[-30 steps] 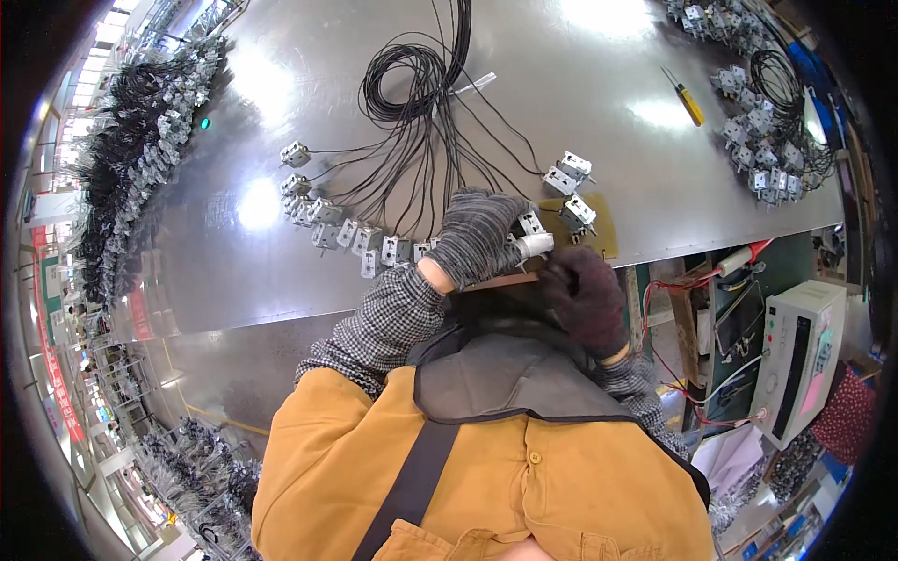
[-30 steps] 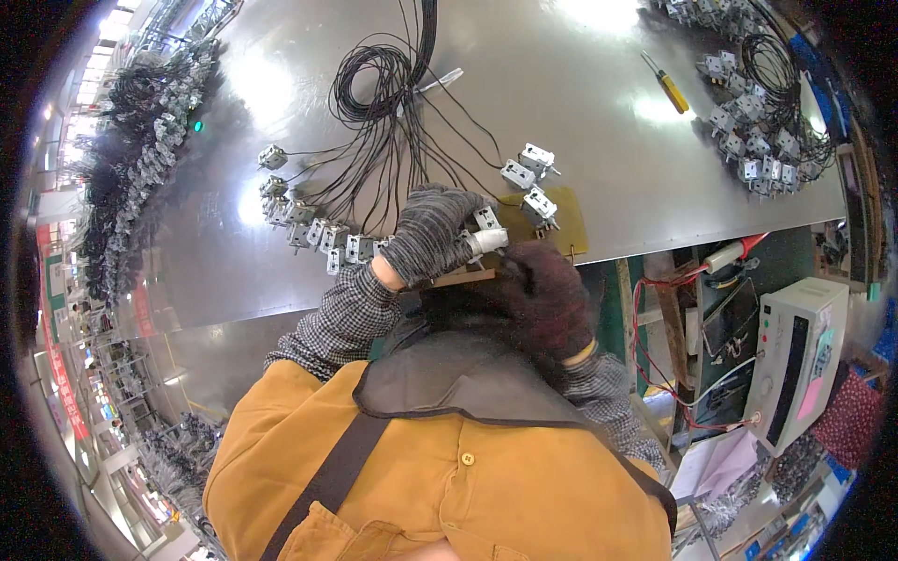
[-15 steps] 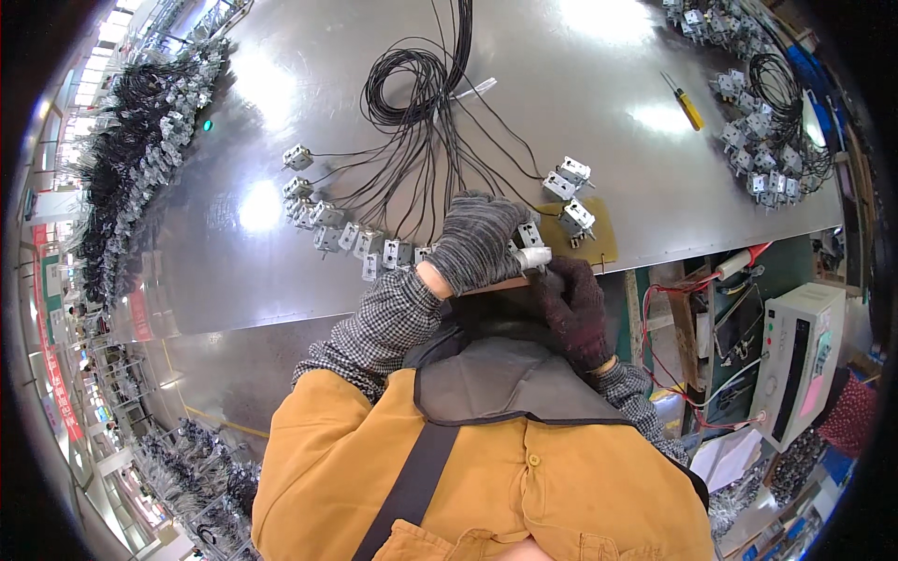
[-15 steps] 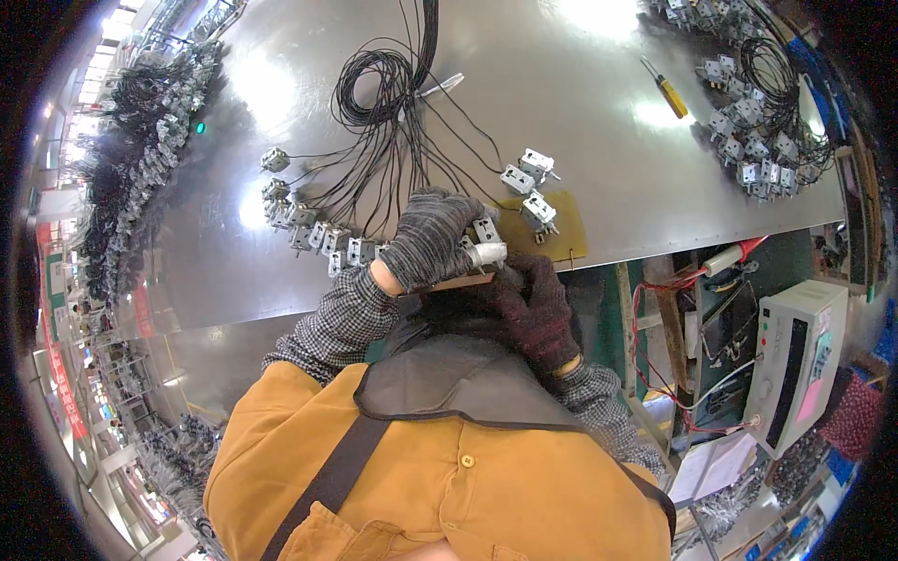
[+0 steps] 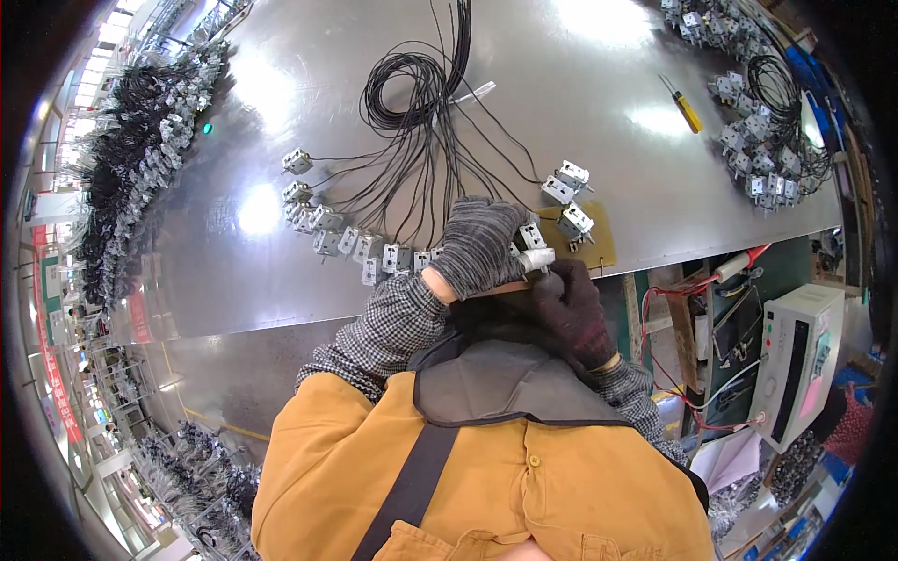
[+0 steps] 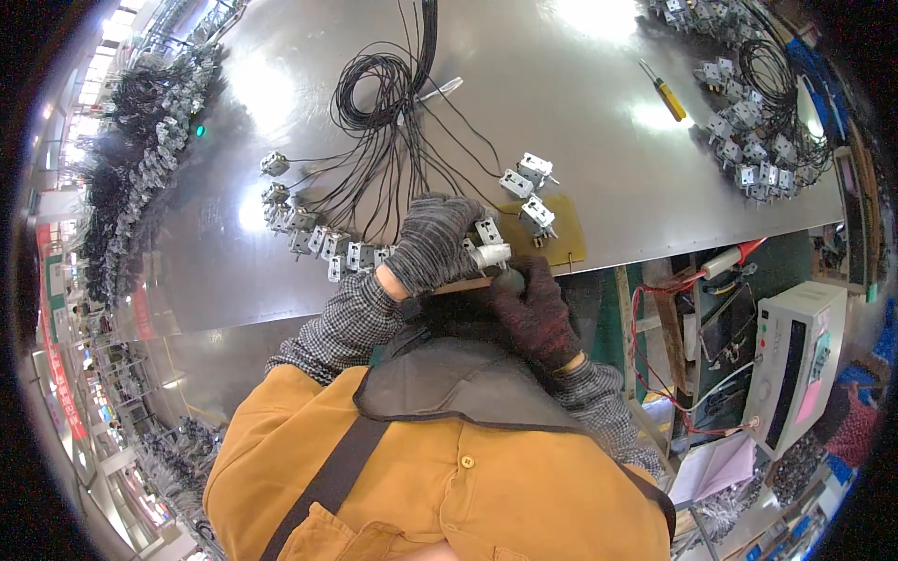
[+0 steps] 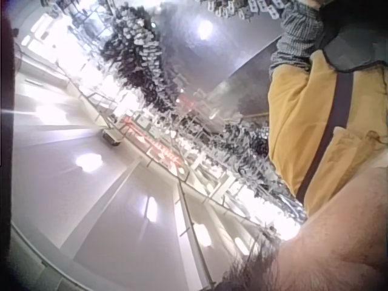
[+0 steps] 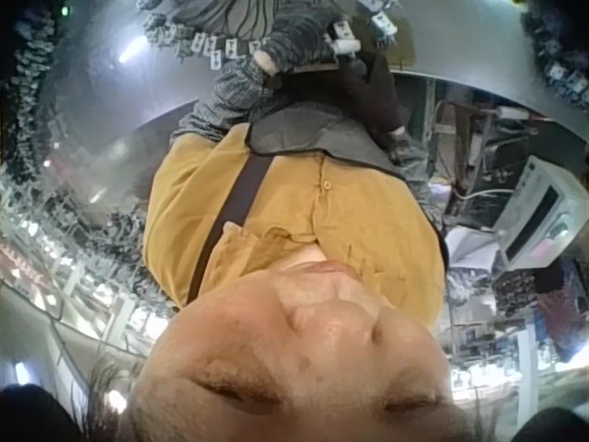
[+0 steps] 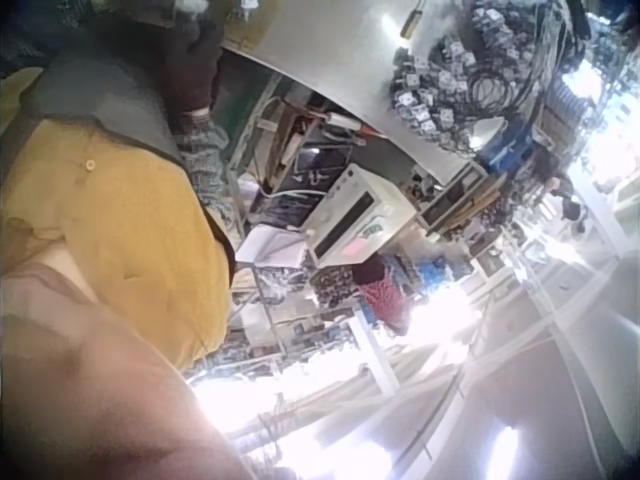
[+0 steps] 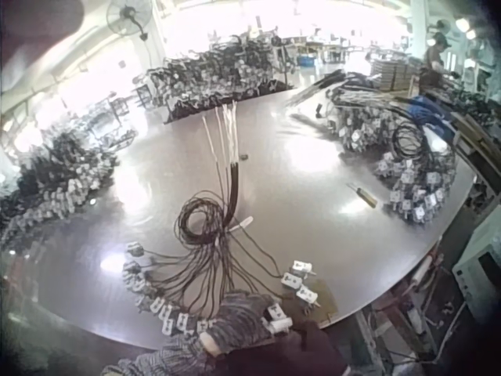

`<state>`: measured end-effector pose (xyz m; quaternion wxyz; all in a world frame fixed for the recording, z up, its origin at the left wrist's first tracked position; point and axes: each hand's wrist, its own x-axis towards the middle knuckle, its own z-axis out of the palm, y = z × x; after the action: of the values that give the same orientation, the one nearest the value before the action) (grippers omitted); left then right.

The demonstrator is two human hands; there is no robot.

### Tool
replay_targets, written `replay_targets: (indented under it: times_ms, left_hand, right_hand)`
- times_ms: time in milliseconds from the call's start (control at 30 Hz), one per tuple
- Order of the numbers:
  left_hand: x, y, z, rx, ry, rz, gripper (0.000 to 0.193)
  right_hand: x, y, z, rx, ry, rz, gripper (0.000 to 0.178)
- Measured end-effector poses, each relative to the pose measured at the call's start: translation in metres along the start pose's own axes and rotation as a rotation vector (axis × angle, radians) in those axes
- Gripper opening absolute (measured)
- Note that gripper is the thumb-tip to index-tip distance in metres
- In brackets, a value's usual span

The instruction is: Manually connecting a series of wire harnesses to components mounted on a board.

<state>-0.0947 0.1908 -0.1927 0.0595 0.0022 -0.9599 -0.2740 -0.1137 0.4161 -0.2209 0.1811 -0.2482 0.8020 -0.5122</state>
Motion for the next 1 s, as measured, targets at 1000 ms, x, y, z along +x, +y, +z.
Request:
replay_targets:
  times_ms: [1000]
  left_hand:
    - [-0.006, -0.011, -0.022, -0.148, -0.014, 0.059, 0.047]
  right_hand:
    - [0.033, -0.022, -0.036, 0.122, -0.069, 0.094, 0.023]
